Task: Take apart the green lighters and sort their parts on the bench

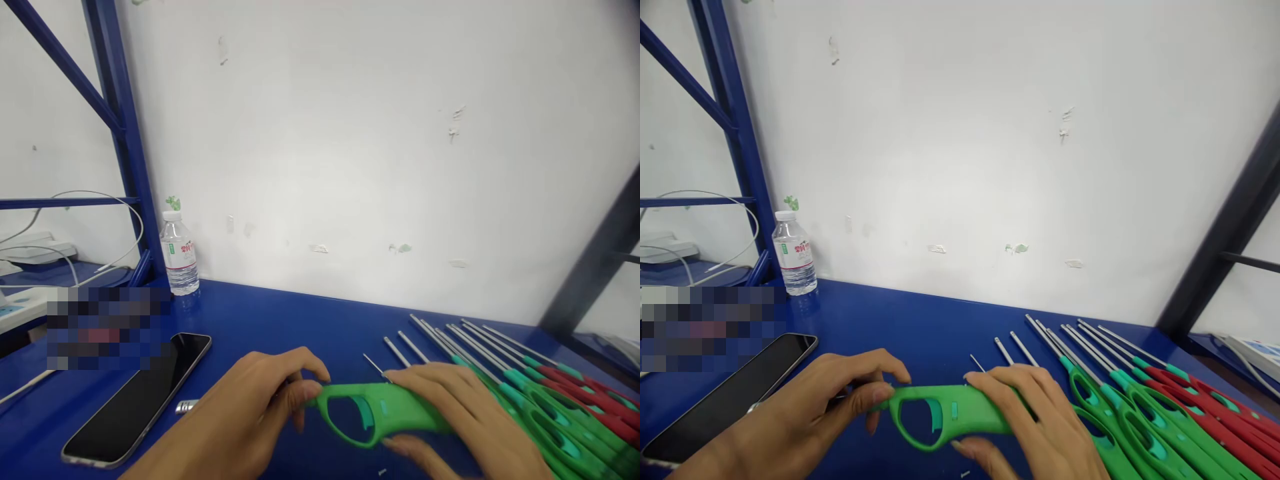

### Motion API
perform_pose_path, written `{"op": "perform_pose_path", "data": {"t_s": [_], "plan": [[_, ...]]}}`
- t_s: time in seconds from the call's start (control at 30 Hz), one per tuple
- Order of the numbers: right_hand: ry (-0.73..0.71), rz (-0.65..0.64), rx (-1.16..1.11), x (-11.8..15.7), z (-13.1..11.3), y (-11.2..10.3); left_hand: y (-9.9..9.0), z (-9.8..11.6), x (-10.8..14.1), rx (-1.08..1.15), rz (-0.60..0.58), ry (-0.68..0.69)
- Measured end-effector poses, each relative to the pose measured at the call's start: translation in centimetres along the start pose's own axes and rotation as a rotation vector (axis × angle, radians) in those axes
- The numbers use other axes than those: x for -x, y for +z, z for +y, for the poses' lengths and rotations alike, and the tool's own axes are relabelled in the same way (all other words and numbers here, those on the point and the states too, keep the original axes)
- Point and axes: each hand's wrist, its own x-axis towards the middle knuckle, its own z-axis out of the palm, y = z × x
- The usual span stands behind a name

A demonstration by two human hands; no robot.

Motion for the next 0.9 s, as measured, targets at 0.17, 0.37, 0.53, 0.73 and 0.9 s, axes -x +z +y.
{"op": "perform_pose_path", "data": {"t_s": [0.17,0.37,0.53,0.73,0.9], "plan": [[-0.095,-0.063,0.048,-0.7,-0.3,-0.1,2.1,-0.5,-0.1,-0.014,0.038,0.096],[-0.065,-0.096,0.013,-1.0,-1.2,-0.2,3.0,-1.3,-0.4,-0.162,0.067,0.139],[-0.018,-0.054,0.015,-1.0,-1.2,-0.4,1.8,-2.8,-0.3,-0.248,-0.001,0.111],[-0.024,-0.114,0.039,-0.5,-0.9,-0.1,2.8,-2.7,-0.1,-0.24,0.071,0.105],[-0.016,-0.142,0.046,-0.4,-0.8,0.1,3.6,-2.1,-0.8,-0.178,0.029,0.145]]}}
